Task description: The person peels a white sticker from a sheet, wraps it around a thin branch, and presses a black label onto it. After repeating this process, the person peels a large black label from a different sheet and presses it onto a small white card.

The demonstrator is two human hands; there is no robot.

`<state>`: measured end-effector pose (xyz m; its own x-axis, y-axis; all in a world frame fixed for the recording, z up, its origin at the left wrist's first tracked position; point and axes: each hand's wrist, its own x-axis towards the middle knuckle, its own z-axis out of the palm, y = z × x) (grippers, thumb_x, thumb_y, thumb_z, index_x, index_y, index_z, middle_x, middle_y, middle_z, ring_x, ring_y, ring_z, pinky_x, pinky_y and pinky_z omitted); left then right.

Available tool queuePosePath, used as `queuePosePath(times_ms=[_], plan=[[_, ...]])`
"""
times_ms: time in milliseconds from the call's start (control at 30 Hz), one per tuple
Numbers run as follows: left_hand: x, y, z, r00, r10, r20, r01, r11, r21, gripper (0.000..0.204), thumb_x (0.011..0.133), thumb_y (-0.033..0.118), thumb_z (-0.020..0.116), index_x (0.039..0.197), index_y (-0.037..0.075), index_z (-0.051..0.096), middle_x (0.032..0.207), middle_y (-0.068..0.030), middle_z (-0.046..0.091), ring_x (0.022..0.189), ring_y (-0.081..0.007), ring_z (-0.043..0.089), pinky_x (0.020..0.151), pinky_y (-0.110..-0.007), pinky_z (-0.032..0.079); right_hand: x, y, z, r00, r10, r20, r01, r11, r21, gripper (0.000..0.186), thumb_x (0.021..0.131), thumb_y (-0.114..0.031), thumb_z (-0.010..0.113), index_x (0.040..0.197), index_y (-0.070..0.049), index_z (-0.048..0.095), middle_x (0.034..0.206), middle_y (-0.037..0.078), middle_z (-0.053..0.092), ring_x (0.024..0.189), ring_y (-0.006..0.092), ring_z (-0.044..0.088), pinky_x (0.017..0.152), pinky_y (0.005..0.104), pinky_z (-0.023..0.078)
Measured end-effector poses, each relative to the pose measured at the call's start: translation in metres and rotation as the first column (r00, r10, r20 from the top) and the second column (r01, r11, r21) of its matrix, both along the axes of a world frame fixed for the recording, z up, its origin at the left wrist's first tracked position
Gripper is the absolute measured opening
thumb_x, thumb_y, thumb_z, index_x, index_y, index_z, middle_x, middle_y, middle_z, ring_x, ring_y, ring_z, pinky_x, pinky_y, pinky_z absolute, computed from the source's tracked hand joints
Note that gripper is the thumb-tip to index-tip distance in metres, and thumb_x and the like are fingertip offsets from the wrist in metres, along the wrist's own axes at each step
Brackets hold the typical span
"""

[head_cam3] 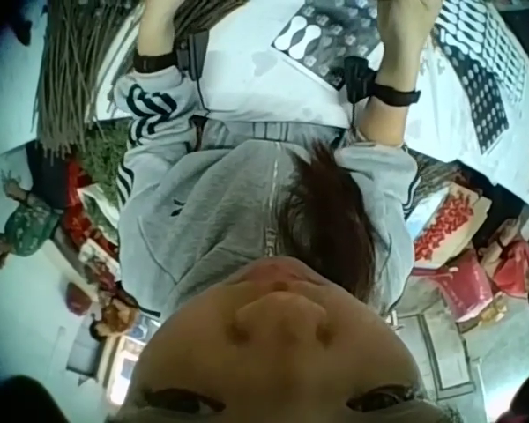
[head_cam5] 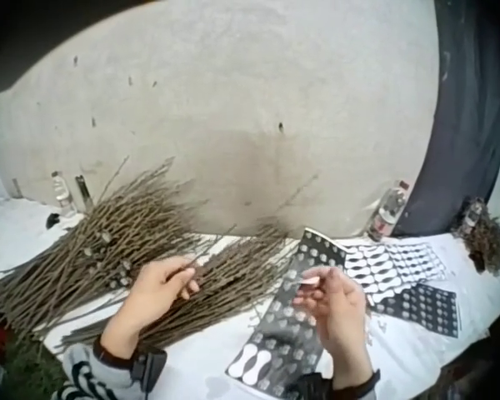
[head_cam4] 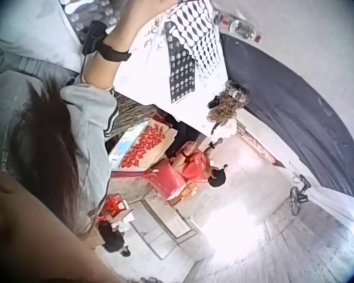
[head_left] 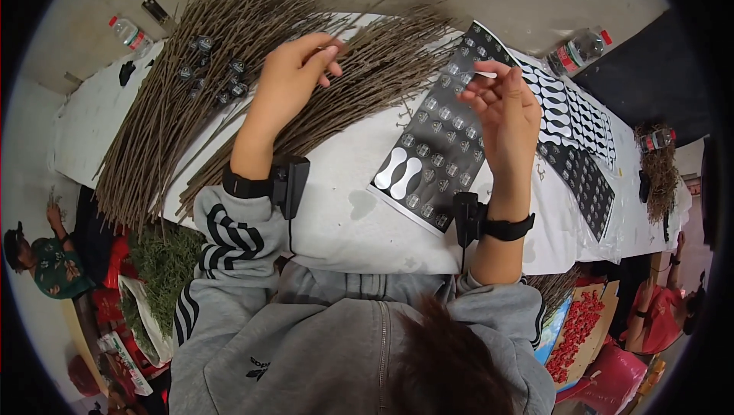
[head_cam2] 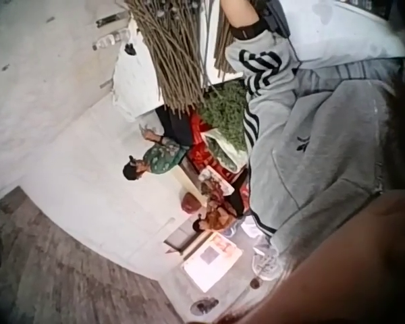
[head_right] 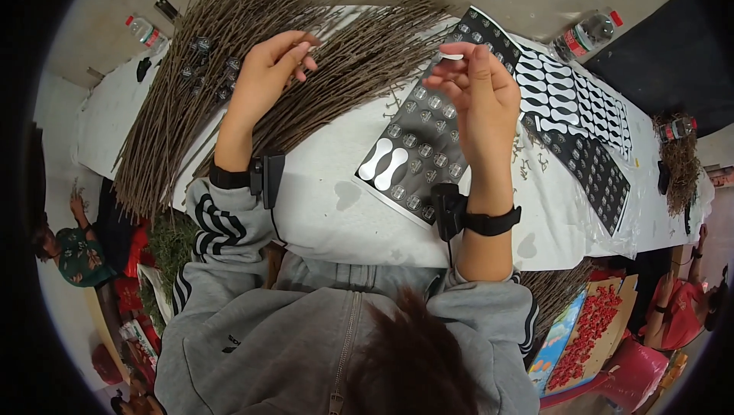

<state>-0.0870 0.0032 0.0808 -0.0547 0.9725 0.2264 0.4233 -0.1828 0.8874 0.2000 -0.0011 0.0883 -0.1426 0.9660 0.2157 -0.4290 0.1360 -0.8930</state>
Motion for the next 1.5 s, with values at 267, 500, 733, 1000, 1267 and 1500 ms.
queuePosePath(times_ms=[267,500,733,1000,1267,1500], plan=[[0.059,0.003,-0.004,0.963,-0.134,0.234,0.180,0.965,-0.190,0.018,0.091,0.008,0.061,0.106,-0.002,0.064,0.085,-0.0040,0.067,0.068,-0.0094,0.057,0.065,-0.024,0.049,-0.006,0.012,-0.017,0.977,-0.147,-0.157,0.154,0.988,0.030,0.017,0.096,-0.007,0.055,0.110,0.002,0.057,0.096,0.010,0.062,0.087,0.0195,0.064,0.084,0.0350,0.056],[0.094,0.004,-0.031,0.926,-0.261,0.272,0.306,0.942,-0.137,0.019,0.087,0.003,0.063,0.105,-0.004,0.063,0.091,-0.0047,0.067,0.078,-0.0079,0.060,0.072,-0.021,0.049,-0.009,0.025,-0.041,0.916,-0.241,-0.320,0.235,0.970,-0.059,0.023,0.093,-0.001,0.056,0.116,-0.001,0.049,0.106,0.010,0.060,0.096,0.0216,0.063,0.084,0.0330,0.054],[0.108,0.001,-0.053,0.835,-0.248,0.492,0.360,0.922,-0.145,0.023,0.087,0.006,0.062,0.107,-0.003,0.061,0.087,-0.0059,0.066,0.079,-0.0080,0.061,0.067,-0.020,0.048,-0.018,0.031,-0.074,0.942,-0.189,-0.278,0.143,0.974,-0.177,0.028,0.091,0.003,0.056,0.117,-0.002,0.048,0.110,0.010,0.059,0.100,0.0184,0.061,0.086,0.0287,0.050],[0.091,0.002,-0.049,0.694,-0.081,0.716,0.352,0.905,-0.239,0.034,0.097,0.021,0.054,0.121,-0.003,0.052,0.077,-0.0027,0.059,0.068,-0.0070,0.058,0.048,-0.018,0.036,-0.035,0.026,-0.087,0.997,-0.078,-0.007,0.077,0.995,-0.066,0.033,0.088,0.008,0.057,0.119,-0.001,0.050,0.111,0.007,0.057,0.102,0.0130,0.057,0.089,0.0250,0.046],[0.098,0.000,-0.055,0.776,-0.020,0.631,0.209,0.951,-0.227,0.031,0.101,0.031,0.050,0.112,0.003,0.055,0.077,-0.0068,0.063,0.054,-0.0047,0.047,0.046,-0.018,0.033,-0.039,0.023,-0.091,0.997,-0.026,0.068,0.027,0.999,-0.020,0.030,0.086,0.010,0.057,0.114,-0.001,0.050,0.109,0.005,0.057,0.103,0.0112,0.055,0.089,0.0242,0.045],[0.101,0.001,-0.060,0.764,-0.023,0.645,0.165,0.973,-0.161,0.026,0.100,0.024,0.052,0.111,0.000,0.055,0.082,-0.0098,0.067,0.067,-0.0094,0.061,0.047,-0.019,0.038,-0.039,0.020,-0.089,0.994,-0.027,0.107,0.024,0.999,0.027,0.030,0.085,0.010,0.056,0.111,-0.002,0.047,0.111,0.007,0.057,0.101,0.0124,0.055,0.091,0.0265,0.043]])
